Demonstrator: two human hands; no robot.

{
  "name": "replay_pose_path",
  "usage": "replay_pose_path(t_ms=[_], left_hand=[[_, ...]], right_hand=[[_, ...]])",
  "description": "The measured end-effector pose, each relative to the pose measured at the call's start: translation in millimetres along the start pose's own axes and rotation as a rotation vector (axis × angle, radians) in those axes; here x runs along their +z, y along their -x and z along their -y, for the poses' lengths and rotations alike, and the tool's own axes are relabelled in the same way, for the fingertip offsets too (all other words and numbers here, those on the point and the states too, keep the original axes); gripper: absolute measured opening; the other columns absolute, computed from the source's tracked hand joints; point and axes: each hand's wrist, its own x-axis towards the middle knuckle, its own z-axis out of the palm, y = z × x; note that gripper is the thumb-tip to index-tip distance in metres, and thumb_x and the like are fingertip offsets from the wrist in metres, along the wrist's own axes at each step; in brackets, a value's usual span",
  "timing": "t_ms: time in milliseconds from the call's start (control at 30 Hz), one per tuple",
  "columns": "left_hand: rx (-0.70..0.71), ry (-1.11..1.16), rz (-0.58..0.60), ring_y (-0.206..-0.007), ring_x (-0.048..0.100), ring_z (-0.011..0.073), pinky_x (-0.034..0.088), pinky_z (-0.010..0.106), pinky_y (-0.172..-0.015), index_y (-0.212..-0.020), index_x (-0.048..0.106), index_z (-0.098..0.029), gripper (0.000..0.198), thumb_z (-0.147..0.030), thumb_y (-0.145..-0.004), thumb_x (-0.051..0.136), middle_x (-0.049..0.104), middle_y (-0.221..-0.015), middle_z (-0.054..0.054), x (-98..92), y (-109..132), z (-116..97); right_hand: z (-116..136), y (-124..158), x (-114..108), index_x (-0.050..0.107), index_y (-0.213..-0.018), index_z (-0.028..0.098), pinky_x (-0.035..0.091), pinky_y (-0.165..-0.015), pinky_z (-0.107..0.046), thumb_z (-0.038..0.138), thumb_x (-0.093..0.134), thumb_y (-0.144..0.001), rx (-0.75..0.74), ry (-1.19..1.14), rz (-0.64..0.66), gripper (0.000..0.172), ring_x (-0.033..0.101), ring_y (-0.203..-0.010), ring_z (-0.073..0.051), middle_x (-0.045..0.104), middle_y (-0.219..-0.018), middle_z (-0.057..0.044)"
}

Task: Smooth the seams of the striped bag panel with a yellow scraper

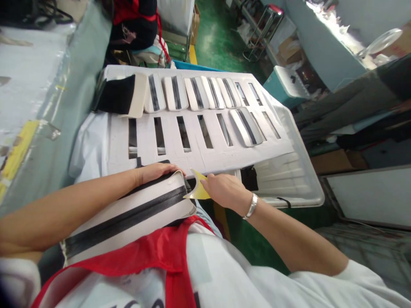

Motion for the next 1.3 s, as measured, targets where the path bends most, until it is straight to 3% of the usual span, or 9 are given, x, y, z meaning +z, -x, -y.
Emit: replay_pose_path(t_ms=[100,200,400,533,700,900,1000,1133,1300], left_hand=[[-0.133,0.265,-0.040,-0.096,0.063,0.0233,0.045,0.033,-0.092,-0.099,0.071,-0.014,0.048,-0.049,-0.088,0.040,0.070,-0.100,0.008,7.5,0,-3],[-0.218,0.391,-0.118,-0.087,0.064,0.0223,0.048,0.033,-0.085,-0.100,0.069,-0.010,0.047,-0.046,-0.089,0.041,0.071,-0.094,0.010,12.2,1,-8],[-0.401,0.455,-0.346,-0.062,0.063,0.0196,0.048,0.029,-0.056,-0.127,0.051,-0.017,0.054,-0.054,-0.091,0.036,0.071,-0.084,0.008,15.7,5,-19],[-0.486,0.482,-0.420,-0.059,0.062,0.0210,0.046,0.028,-0.054,-0.109,0.064,-0.015,0.056,-0.060,-0.087,0.040,0.068,-0.067,0.008,16.4,6,-22],[-0.439,0.445,-0.482,-0.054,0.056,0.0198,0.040,0.028,-0.053,-0.085,0.069,-0.012,0.054,-0.060,-0.085,0.045,0.060,-0.051,0.007,14.5,7,-21],[-0.409,0.310,-0.578,-0.049,0.043,0.0106,0.031,0.025,-0.053,-0.080,0.065,-0.012,0.031,-0.038,-0.087,0.049,0.061,-0.061,0.003,14.9,3,-16],[-0.293,0.299,-0.546,-0.065,0.053,0.0132,0.039,0.026,-0.066,-0.068,0.063,-0.013,0.022,-0.029,-0.081,0.055,0.065,-0.070,0.003,15.6,5,-16],[-0.176,0.235,-0.441,-0.079,0.057,0.0168,0.042,0.029,-0.081,-0.066,0.063,-0.015,0.018,-0.030,-0.074,0.059,0.067,-0.076,0.003,14.2,12,-14],[-0.219,0.093,-0.417,-0.071,0.056,0.0164,0.043,0.028,-0.073,-0.068,0.064,-0.016,0.026,-0.040,-0.075,0.057,0.066,-0.072,0.001,13.9,19,-14]], right_hand=[[2,-14,11,0.059,-0.097,0.014,0.045,-0.063,-0.031,0.045,0.018,-0.098,-0.008,-0.060,0.052,0.051,0.067,-0.075,-0.025,0.068,-0.077,-0.012],[8,-32,13,0.059,-0.102,0.014,0.045,-0.069,-0.031,0.041,0.022,-0.099,-0.004,-0.119,0.000,0.046,0.067,-0.084,-0.025,0.068,-0.087,-0.014],[18,-63,9,0.065,-0.094,0.014,0.045,-0.081,-0.035,0.039,0.028,-0.097,0.030,-0.254,-0.085,0.045,0.064,-0.096,-0.027,0.068,-0.099,-0.015],[24,-79,12,0.067,-0.094,0.013,0.047,-0.079,-0.037,0.041,0.019,-0.099,0.029,-0.226,-0.067,0.056,0.065,-0.094,-0.028,0.069,-0.093,-0.017],[28,-91,14,0.068,-0.092,0.013,0.047,-0.074,-0.037,0.041,0.015,-0.099,-0.009,-0.120,-0.134,0.061,0.067,-0.089,-0.028,0.070,-0.087,-0.017],[25,-99,6,0.068,-0.097,0.012,0.043,-0.072,-0.035,0.038,0.020,-0.100,-0.165,-0.009,-0.214,0.055,0.066,-0.086,-0.027,0.070,-0.087,-0.015],[23,-103,3,0.067,-0.101,0.013,0.040,-0.069,-0.034,0.034,0.020,-0.100,-0.285,0.023,-0.228,0.052,0.065,-0.085,-0.026,0.070,-0.087,-0.014],[22,-107,2,0.068,-0.093,0.012,0.036,-0.069,-0.034,0.035,0.018,-0.100,-0.321,-0.002,-0.270,0.055,0.064,-0.085,-0.025,0.070,-0.089,-0.015],[23,-107,3,0.067,-0.090,0.011,0.032,-0.066,-0.033,0.033,0.019,-0.100,-0.396,0.002,-0.303,0.054,0.064,-0.082,-0.025,0.070,-0.086,-0.014]])
